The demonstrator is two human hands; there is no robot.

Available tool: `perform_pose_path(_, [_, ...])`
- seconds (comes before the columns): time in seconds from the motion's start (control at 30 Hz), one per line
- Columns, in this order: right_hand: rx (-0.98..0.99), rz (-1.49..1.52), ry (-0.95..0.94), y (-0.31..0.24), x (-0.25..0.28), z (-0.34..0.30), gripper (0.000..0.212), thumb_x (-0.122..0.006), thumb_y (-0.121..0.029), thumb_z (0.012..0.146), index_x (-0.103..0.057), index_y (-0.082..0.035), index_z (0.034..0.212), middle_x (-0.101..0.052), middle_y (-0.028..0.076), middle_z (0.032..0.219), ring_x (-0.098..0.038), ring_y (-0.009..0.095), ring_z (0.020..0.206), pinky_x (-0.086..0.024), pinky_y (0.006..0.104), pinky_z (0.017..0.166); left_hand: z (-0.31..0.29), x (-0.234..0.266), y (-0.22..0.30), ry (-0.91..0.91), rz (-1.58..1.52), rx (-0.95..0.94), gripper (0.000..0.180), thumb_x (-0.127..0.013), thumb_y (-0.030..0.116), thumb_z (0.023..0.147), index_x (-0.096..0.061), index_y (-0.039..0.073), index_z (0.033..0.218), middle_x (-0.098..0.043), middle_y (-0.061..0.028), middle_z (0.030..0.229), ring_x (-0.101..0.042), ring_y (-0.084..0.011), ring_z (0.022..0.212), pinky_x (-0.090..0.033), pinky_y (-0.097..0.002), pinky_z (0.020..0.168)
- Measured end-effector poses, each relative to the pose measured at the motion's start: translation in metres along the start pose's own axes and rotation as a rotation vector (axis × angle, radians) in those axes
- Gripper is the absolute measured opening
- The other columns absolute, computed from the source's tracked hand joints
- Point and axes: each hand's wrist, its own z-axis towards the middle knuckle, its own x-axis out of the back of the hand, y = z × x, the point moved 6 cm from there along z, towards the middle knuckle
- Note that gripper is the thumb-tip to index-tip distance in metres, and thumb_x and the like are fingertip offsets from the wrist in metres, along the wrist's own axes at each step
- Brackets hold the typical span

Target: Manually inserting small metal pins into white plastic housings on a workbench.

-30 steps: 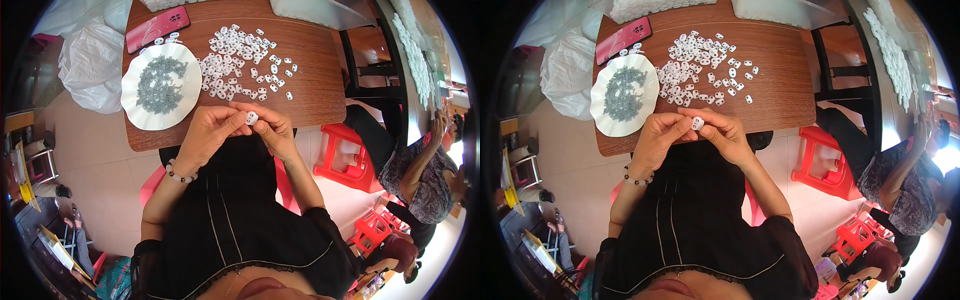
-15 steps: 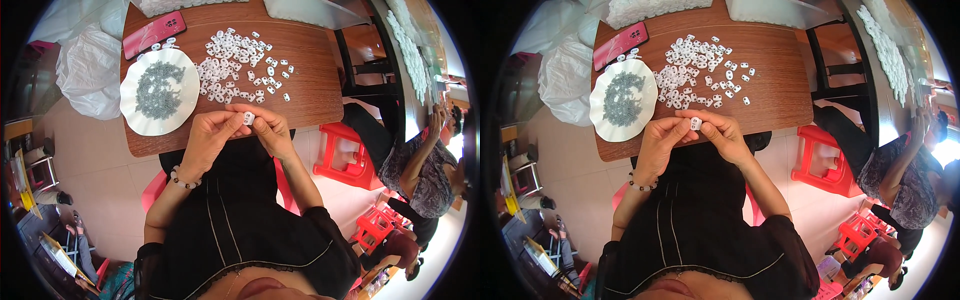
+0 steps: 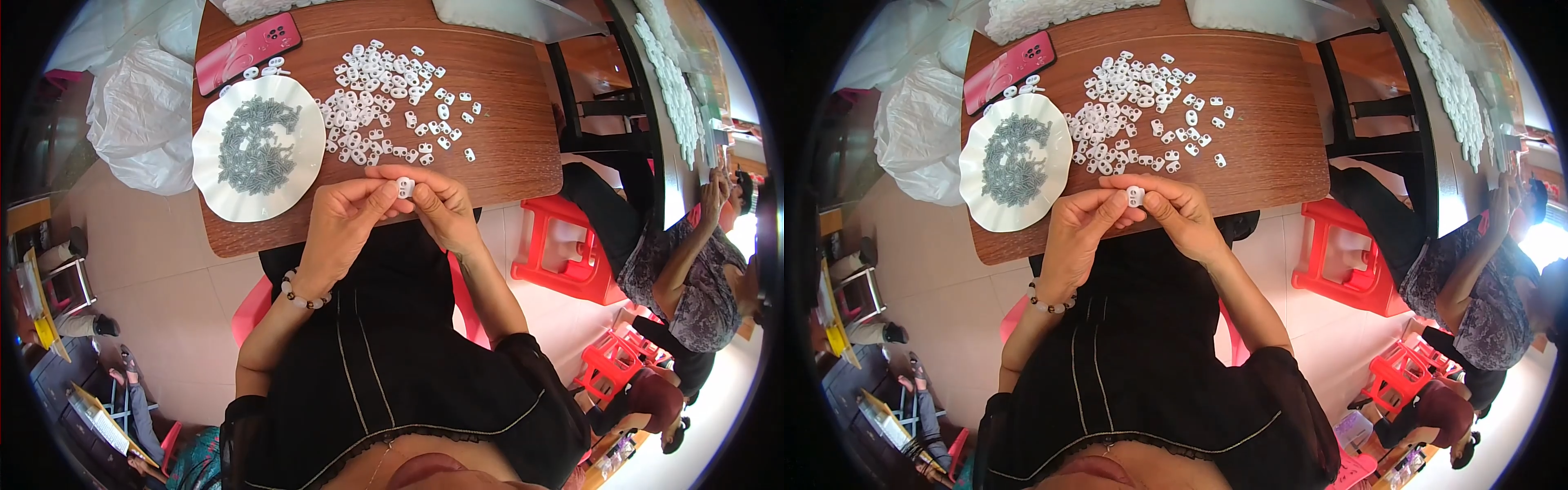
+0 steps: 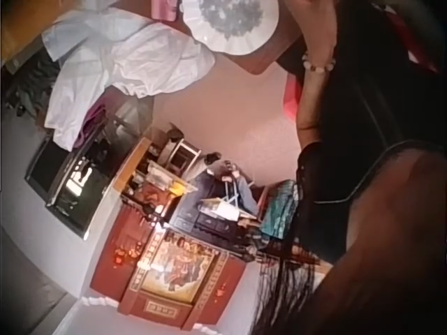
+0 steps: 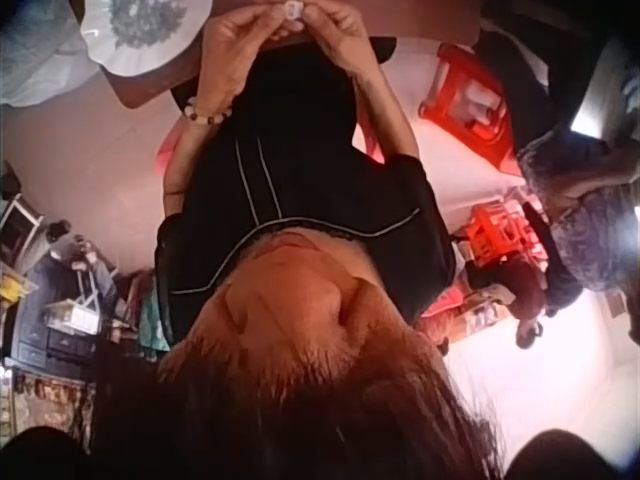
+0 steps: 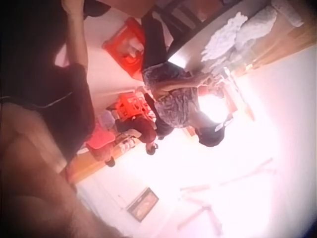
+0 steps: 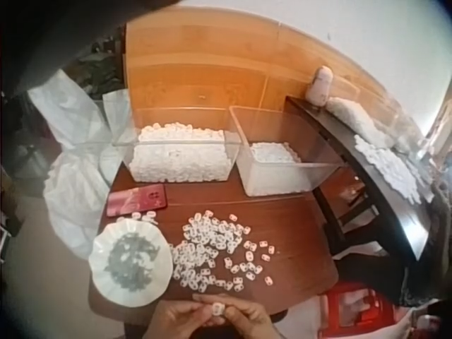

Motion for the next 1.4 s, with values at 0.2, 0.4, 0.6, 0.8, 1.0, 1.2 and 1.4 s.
perform_pose_path(0.2, [-0.009,0.021,0.006,0.001,0.0,0.002,0.039,-0.048,-0.027,0.1,-0.058,0.003,0.124,-0.062,0.016,0.123,-0.06,0.021,0.11,-0.048,0.0322,0.095,0.002,0.002,-0.003,-0.004,-0.026,0.033,0.025,-0.059,0.019,0.096,-0.068,-0.003,0.105,-0.07,-0.0099,0.087,-0.065,-0.0099,0.078,-0.054,-0.0234,0.075])
perform_pose_path(0.4, [-0.023,0.043,0.013,0.002,0.001,0.002,0.039,-0.048,-0.026,0.1,-0.058,0.003,0.124,-0.062,0.016,0.123,-0.06,0.021,0.11,-0.048,0.0325,0.095,0.003,0.004,-0.007,-0.002,-0.044,0.046,0.025,-0.059,0.02,0.096,-0.068,-0.002,0.104,-0.07,-0.0092,0.087,-0.064,-0.0089,0.077,-0.054,-0.023,0.074])
perform_pose_path(0.6, [-0.031,0.065,0.008,0.003,-0.001,0.003,0.04,-0.048,-0.027,0.1,-0.057,0.004,0.125,-0.061,0.017,0.123,-0.059,0.021,0.112,-0.047,0.0331,0.096,0.004,0.006,-0.011,0.011,-0.054,0.044,0.026,-0.06,0.022,0.095,-0.069,-0.001,0.103,-0.071,-0.0082,0.086,-0.063,-0.0074,0.075,-0.052,-0.0216,0.072])
perform_pose_path(0.8, [-0.044,0.081,0.003,0.003,-0.002,0.004,0.042,-0.047,-0.029,0.101,-0.056,0.004,0.126,-0.06,0.017,0.124,-0.058,0.021,0.112,-0.046,0.0339,0.097,0.004,0.007,-0.012,0.022,-0.109,0.073,0.024,-0.06,0.021,0.095,-0.069,-0.001,0.1,-0.07,-0.008,0.085,-0.061,-0.007,0.074,-0.049,-0.0208,0.072])
perform_pose_path(1.0, [-0.05,0.09,0.006,0.005,-0.003,0.005,0.042,-0.047,-0.029,0.1,-0.056,0.004,0.126,-0.061,0.017,0.124,-0.059,0.021,0.111,-0.046,0.0339,0.097,0.005,0.01,-0.015,0.025,-0.153,0.114,0.022,-0.06,0.018,0.094,-0.069,-0.001,0.1,-0.07,-0.0087,0.086,-0.061,-0.009,0.075,-0.049,-0.0223,0.073])
perform_pose_path(1.2, [-0.052,0.075,0.008,0.005,-0.003,0.008,0.042,-0.048,-0.029,0.1,-0.056,0.003,0.126,-0.061,0.016,0.123,-0.058,0.021,0.112,-0.045,0.0337,0.097,0.005,0.012,-0.017,0.03,-0.194,0.135,0.021,-0.061,0.018,0.094,-0.069,-0.001,0.099,-0.069,-0.0077,0.086,-0.06,-0.0091,0.075,-0.049,-0.0227,0.073])
perform_pose_path(1.4, [-0.047,0.055,0.003,0.008,-0.002,0.006,0.042,-0.051,-0.029,0.099,-0.057,0.002,0.126,-0.061,0.015,0.123,-0.058,0.019,0.112,-0.044,0.0332,0.098,0.004,0.012,-0.018,0.026,-0.197,0.129,0.026,-0.061,0.027,0.095,-0.07,0.003,0.095,-0.07,-0.0035,0.081,-0.057,-0.0037,0.069,-0.047,-0.0195,0.068])
